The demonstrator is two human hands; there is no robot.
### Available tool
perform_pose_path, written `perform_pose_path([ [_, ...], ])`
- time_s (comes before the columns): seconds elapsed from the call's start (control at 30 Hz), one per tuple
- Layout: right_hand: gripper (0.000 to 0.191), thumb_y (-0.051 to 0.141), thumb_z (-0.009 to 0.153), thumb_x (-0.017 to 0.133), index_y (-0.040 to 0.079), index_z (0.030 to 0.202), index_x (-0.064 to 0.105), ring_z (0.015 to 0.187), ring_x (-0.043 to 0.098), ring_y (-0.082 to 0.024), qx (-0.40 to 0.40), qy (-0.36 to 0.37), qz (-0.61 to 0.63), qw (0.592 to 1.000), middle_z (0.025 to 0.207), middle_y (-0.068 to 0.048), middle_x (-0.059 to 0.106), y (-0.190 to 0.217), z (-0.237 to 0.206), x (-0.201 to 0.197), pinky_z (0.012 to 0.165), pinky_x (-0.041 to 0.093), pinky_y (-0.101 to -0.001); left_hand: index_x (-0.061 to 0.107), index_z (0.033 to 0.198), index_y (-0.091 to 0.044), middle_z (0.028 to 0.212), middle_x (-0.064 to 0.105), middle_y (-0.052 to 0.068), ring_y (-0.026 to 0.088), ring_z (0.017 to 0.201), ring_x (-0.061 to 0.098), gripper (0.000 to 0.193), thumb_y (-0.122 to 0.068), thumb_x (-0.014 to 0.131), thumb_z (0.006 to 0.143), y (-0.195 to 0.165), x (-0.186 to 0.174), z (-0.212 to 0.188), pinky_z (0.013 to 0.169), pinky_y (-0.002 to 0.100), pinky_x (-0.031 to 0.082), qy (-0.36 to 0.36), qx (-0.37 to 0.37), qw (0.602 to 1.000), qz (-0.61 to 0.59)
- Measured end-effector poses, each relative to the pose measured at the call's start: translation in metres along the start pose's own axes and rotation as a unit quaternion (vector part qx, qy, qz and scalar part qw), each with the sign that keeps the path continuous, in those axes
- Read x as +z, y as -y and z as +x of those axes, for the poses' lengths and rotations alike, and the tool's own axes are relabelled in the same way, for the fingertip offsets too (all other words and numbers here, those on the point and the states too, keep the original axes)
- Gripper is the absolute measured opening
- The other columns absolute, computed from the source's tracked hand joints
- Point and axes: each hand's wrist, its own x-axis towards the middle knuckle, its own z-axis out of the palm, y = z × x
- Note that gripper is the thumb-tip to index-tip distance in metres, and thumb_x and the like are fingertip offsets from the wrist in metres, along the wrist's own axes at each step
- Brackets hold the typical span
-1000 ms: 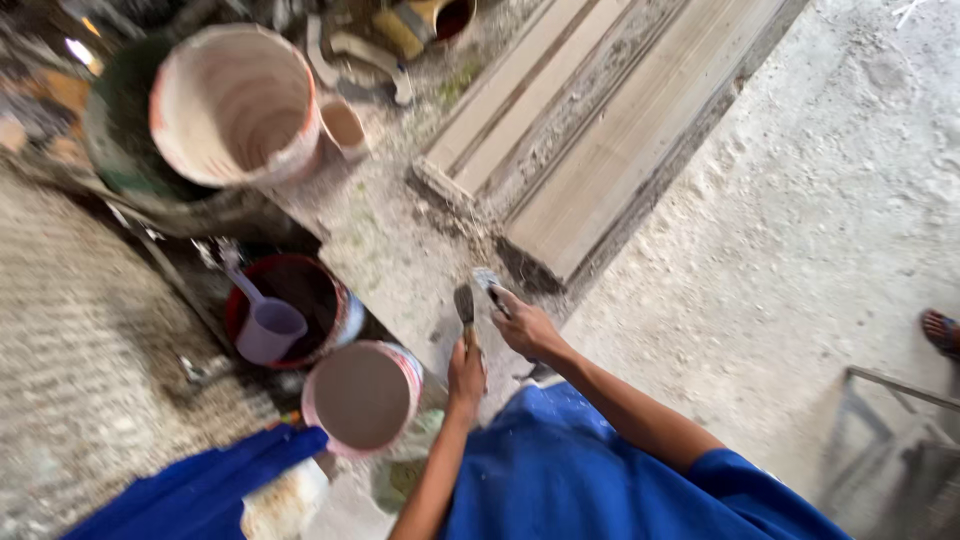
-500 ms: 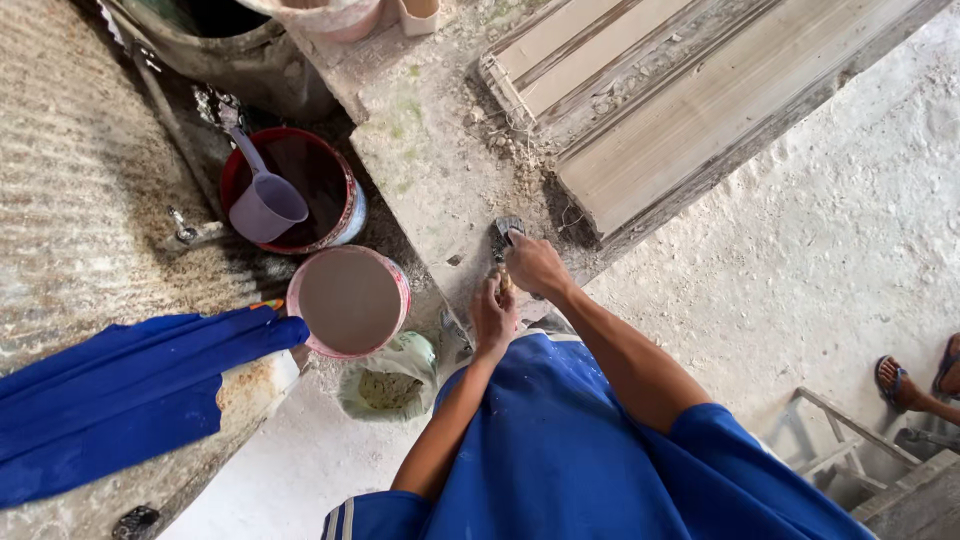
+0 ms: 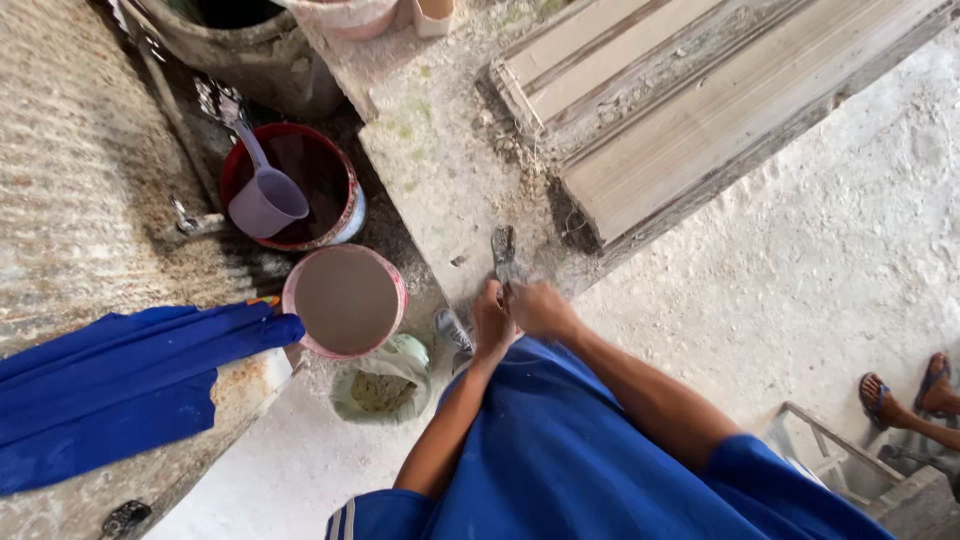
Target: The person scrapes excess material out of the grooves of long wooden moldings using a small handheld scraper, working along each board. They then use a brush to apply paste from a container into the cleaned grooves of the moldings.
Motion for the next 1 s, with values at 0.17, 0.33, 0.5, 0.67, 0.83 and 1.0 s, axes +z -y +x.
perform_pose_path([
  [0.17, 0.031, 0.02, 0.094, 0.05, -0.003, 0.105, 0.067, 0.072, 0.073, -0.042, -0.022, -0.001, -0.023, 0.999, 0.081, -0.026, 0.072, -0.002, -0.002, 0.005, 0.064, 0.059, -0.0542, 0.06, 0.11, -0.004, 0.058, 0.063, 0.012, 0.021, 0.042, 0.063, 0.03, -0.033, 0.061, 0.1, -0.002, -0.002, 0.002, 0.039, 0.037, 0.048, 0.102, -0.23, 0.959, -0.128],
  [0.33, 0.034, 0.019, 0.094, 0.051, -0.008, 0.11, 0.062, 0.061, 0.071, -0.039, -0.033, 0.051, -0.078, 0.995, 0.073, -0.025, 0.07, 0.001, 0.005, 0.003, 0.054, 0.058, -0.0542, 0.06, 0.109, -0.004, 0.058, 0.063, 0.01, 0.022, 0.046, 0.064, 0.028, -0.03, 0.068, 0.101, -0.003, 0.0, 0.004, 0.043, 0.038, 0.049, 0.055, -0.135, 0.987, -0.068],
  [0.5, 0.037, 0.024, 0.082, 0.063, -0.007, 0.103, 0.064, 0.073, 0.069, -0.046, 0.0, -0.035, 0.002, 0.999, 0.078, -0.029, 0.068, 0.013, 0.002, -0.005, 0.059, 0.055, -0.0565, 0.057, 0.106, -0.002, 0.056, 0.062, 0.013, 0.02, 0.041, 0.061, 0.018, -0.02, 0.06, 0.1, -0.001, 0.004, 0.004, 0.037, 0.039, 0.047, 0.125, -0.276, 0.936, -0.177],
  [0.67, 0.034, 0.015, 0.088, 0.055, -0.003, 0.115, 0.063, 0.078, 0.072, -0.046, 0.038, 0.062, 0.018, 0.997, 0.082, -0.03, 0.069, 0.018, 0.0, -0.009, 0.069, 0.054, -0.0571, 0.06, 0.106, -0.007, 0.06, 0.068, 0.011, 0.019, 0.048, 0.065, 0.017, -0.011, 0.065, 0.089, 0.001, 0.01, 0.0, 0.042, 0.039, 0.049, 0.06, -0.131, 0.988, -0.054],
  [0.83, 0.033, 0.017, 0.088, 0.056, -0.008, 0.109, 0.063, 0.08, 0.076, -0.038, -0.055, 0.09, -0.114, 0.988, 0.094, -0.026, 0.071, 0.013, 0.001, -0.001, 0.067, 0.061, -0.0491, 0.058, 0.106, -0.006, 0.065, 0.067, 0.013, 0.028, 0.059, 0.066, 0.021, -0.016, 0.068, 0.09, 0.002, 0.011, 0.001, 0.057, 0.047, 0.052, 0.102, -0.245, 0.962, -0.069],
  [1.0, 0.045, 0.018, 0.089, 0.062, -0.012, 0.123, 0.063, 0.067, 0.072, -0.043, -0.07, -0.028, -0.002, 0.997, 0.073, -0.033, 0.069, 0.004, -0.002, 0.0, 0.071, 0.057, -0.0557, 0.062, 0.1, -0.009, 0.064, 0.067, 0.01, 0.026, 0.057, 0.068, 0.015, -0.018, 0.069, 0.089, -0.002, 0.01, 0.004, 0.052, 0.044, 0.053, 0.041, -0.088, 0.995, -0.001],
])
